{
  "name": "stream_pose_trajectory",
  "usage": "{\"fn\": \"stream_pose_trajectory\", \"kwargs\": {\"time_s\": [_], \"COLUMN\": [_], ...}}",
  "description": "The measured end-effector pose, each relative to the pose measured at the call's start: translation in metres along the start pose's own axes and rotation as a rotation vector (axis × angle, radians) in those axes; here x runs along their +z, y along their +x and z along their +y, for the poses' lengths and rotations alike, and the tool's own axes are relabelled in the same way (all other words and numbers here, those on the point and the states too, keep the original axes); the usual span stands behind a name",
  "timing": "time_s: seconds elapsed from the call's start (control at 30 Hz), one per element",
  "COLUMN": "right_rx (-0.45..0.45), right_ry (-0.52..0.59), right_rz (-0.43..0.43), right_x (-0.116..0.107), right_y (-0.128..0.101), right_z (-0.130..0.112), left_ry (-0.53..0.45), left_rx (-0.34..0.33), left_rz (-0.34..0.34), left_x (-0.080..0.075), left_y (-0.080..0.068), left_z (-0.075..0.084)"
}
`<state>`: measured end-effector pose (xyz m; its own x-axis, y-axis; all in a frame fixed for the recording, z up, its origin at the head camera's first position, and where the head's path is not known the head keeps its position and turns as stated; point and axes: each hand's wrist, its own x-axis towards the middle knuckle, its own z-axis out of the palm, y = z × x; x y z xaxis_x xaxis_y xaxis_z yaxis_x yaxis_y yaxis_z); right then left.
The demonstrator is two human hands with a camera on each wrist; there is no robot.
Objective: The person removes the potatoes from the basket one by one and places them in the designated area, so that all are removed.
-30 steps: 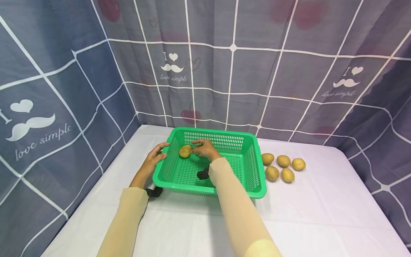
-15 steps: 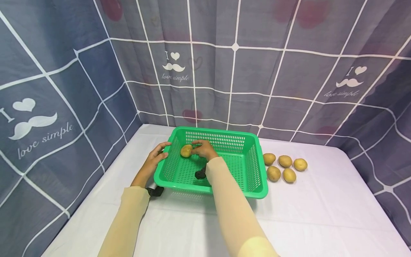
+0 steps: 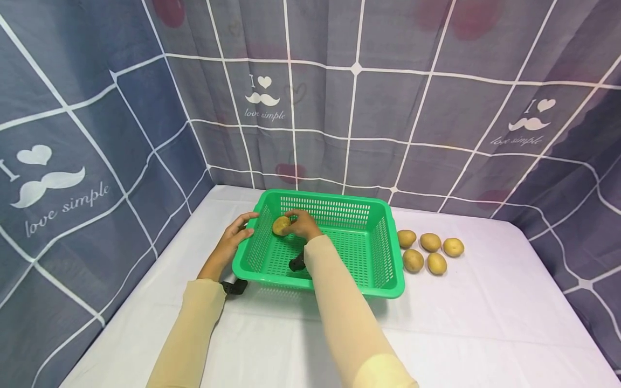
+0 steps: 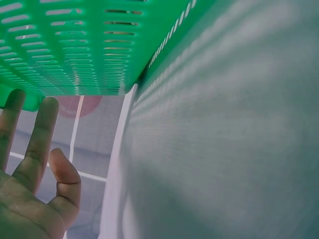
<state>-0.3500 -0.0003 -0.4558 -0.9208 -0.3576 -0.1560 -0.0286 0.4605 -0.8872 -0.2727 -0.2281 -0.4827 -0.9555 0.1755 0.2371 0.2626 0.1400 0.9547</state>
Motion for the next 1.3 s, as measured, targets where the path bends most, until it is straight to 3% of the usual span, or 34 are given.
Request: {"fn": "stream_pose_trajectory", "kwargs": {"time_s": [0.23,0.7,1.07,1.3], "right_rx": [-0.006,-0.035,-0.053,-0.031], "right_ry": [-0.095,-0.166,-0.063,0.131], "right_rz": [0.050,0.073,0.079,0.041], "right_x": [0.007,0.004,0.001,-0.003], "right_y": [0.003,0.003,0.004,-0.003], "right_z": [-0.004,-0.005,-0.005,-0.012], "left_ry": [0.009,0.000,0.004,0.000], "left_rx": [-0.004,-0.011,-0.021,-0.016], "left_rz": [0.000,0.003,0.003,0.003], "left_x": [-0.002,0.000,-0.001,-0.001], "left_y": [0.000,0.000,-0.002,-0.003], "left_z": [0.001,0.003,0.003,0.005]}}
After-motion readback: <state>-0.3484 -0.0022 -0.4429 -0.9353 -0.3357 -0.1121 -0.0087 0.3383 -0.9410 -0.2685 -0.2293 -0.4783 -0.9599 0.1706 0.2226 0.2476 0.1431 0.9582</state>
